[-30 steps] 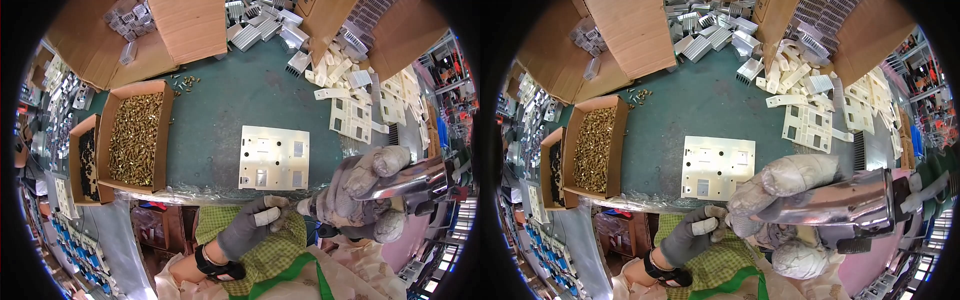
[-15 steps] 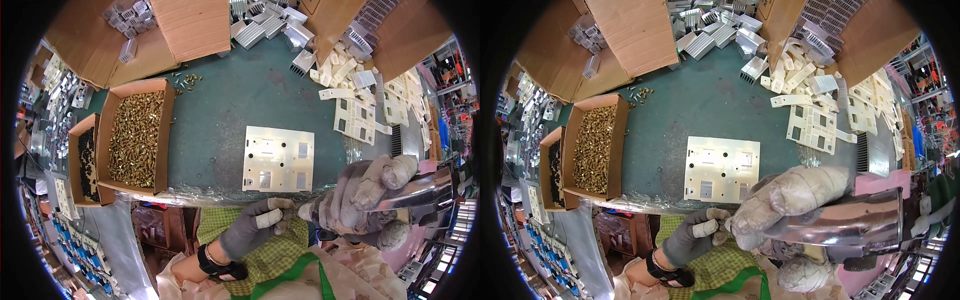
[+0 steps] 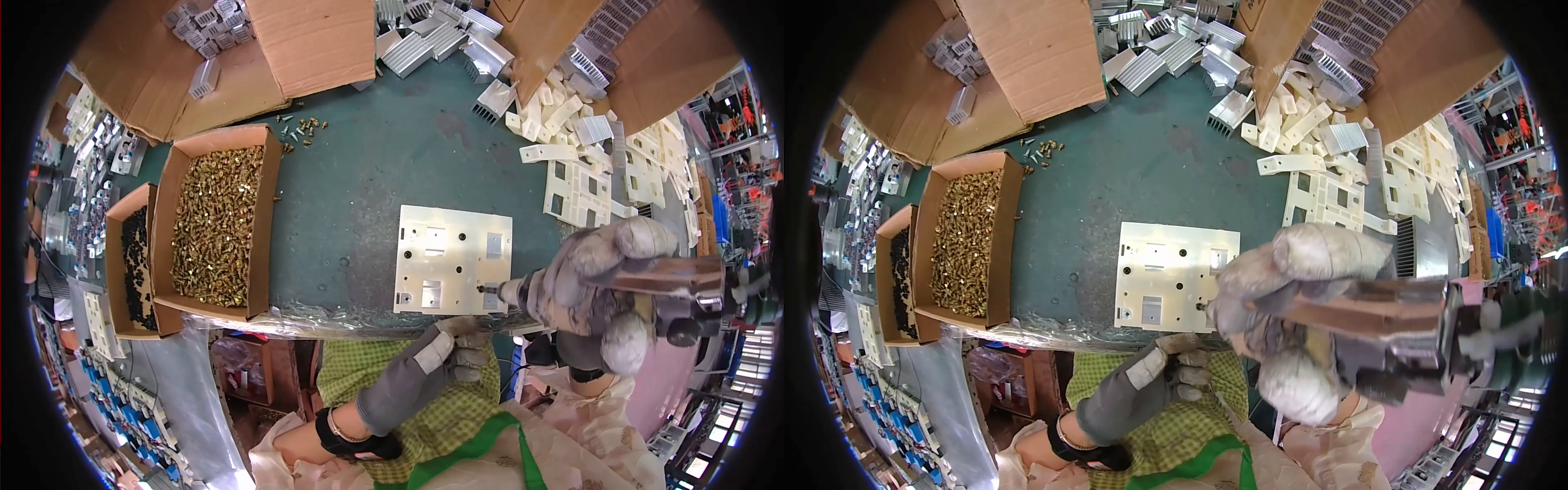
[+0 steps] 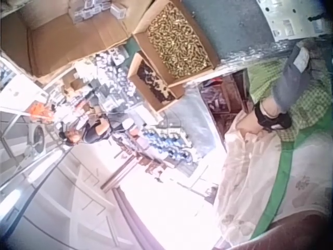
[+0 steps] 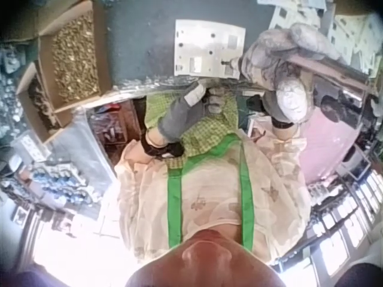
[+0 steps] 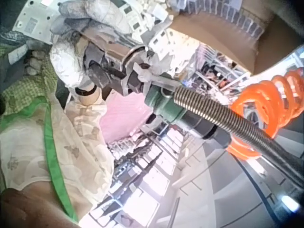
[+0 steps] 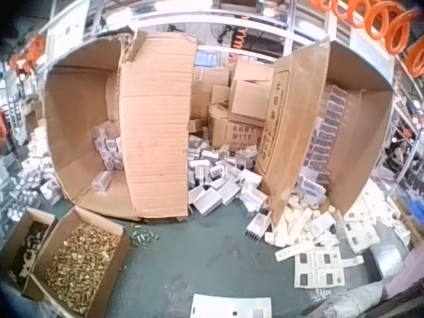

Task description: Assembling heatsinks and covers onto an electronic board using an air screwdriver in a workshop setting.

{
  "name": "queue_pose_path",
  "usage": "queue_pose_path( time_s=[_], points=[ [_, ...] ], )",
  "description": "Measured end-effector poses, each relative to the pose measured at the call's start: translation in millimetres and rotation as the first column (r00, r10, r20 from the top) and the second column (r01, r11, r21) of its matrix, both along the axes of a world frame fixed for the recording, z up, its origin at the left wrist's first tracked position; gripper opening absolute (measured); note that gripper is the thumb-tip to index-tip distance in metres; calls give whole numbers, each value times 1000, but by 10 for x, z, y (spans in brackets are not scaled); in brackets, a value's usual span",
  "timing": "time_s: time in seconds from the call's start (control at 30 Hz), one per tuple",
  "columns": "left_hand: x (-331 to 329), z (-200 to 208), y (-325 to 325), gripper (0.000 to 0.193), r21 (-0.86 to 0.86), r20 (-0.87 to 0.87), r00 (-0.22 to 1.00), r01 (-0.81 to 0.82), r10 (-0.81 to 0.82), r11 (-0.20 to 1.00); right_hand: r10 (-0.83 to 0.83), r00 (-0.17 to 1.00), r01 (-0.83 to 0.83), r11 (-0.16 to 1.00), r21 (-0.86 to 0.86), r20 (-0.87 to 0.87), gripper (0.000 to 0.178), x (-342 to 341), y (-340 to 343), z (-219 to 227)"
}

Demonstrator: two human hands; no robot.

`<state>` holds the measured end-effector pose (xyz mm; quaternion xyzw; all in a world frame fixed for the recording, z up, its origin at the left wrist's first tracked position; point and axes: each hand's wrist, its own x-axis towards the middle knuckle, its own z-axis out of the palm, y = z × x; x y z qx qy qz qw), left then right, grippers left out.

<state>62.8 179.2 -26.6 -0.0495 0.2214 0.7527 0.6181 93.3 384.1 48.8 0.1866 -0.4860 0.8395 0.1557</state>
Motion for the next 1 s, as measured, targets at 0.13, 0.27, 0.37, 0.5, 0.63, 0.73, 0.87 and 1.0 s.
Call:
queue_pose_path(
  time_s=[0.13, 0.27, 0.37, 0.5, 0.63, 0.73, 0.87, 1.0],
  points=[
    [-80, 5, -7, 43, 96, 25, 998, 58, -61, 994, -7, 1000, 7, 1000, 6, 16, 77, 10, 83, -107],
    [-84, 38, -36, 38, -82, -43, 995, 92, -95, 992, -49, 997, 46, 997, 60, 54, 76, 12, 122, -134],
    [-93, 36, -35, 35, -51, -31, 998, 53, -55, 997, -92, 996, 89, 991, 97, 19, 72, 12, 105, -113],
    [-124, 9, -18, 32, -113, -58, 997, 50, -57, 992, -225, 974, 218, 967, 129, 40, 66, 8, 29, -82],
    [-135, 11, 12, 31, -151, -89, 994, 52, -66, 987, -262, 964, 244, 936, 252, 40, 56, -11, 0, -60],
    [-142, 15, 42, 31, -138, -103, 993, 34, -48, 990, -281, 959, 252, 901, 352, 33, 50, -23, 25, -109],
    [-134, -12, 56, 29, -142, -84, 996, 6, -18, 990, -395, 902, 319, 882, 347, 175, 53, 22, -1, -313],
    [-100, -101, 7, 27, -93, -96, 995, -19, 10, 995, -167, 946, 168, 986, 19, 279, 52, 84, 18, -405]
  ],
)
